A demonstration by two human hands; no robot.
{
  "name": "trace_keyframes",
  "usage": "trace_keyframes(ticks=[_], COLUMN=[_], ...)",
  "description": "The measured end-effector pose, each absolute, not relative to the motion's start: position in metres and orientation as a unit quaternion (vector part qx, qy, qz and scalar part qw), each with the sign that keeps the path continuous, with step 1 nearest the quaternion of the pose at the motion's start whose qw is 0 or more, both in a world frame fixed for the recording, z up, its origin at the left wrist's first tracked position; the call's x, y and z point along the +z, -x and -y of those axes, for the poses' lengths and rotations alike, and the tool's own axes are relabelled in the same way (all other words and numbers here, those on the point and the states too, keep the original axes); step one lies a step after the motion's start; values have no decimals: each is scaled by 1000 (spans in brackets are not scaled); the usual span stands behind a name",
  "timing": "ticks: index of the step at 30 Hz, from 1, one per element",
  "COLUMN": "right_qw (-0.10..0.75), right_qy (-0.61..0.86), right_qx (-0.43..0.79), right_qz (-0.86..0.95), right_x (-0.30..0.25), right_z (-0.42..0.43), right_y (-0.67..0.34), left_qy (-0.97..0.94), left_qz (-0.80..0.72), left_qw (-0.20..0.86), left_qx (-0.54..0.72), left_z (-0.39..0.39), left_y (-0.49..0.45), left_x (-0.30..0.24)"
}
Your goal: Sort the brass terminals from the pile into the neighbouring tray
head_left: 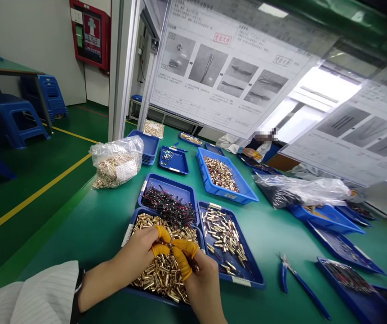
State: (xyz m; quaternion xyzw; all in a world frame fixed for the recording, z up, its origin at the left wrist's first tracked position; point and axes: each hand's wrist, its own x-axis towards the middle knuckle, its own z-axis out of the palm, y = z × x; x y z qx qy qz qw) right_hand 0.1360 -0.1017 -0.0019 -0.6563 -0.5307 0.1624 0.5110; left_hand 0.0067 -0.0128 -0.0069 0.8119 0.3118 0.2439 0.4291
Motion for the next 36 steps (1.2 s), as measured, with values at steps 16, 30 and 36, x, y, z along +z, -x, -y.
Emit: trace_keyframes(ticks=[16,30,36], right_qw=[415,340,368], right_qy=[696,703,694], right_qx=[130,96,106], right_qz=[571,617,609], right_x=[-10,-9,-14], right_z=[102,101,102], right_y=[-138,-142,-142], left_qy=[-820,-861,-868], left_qz=[-243,-215,-198], left_qw=[437,361,359], left_qx=[279,287,280], left_z=[11,11,11], left_y=[-5,-4,-4], left_x=[-8,-11,-11])
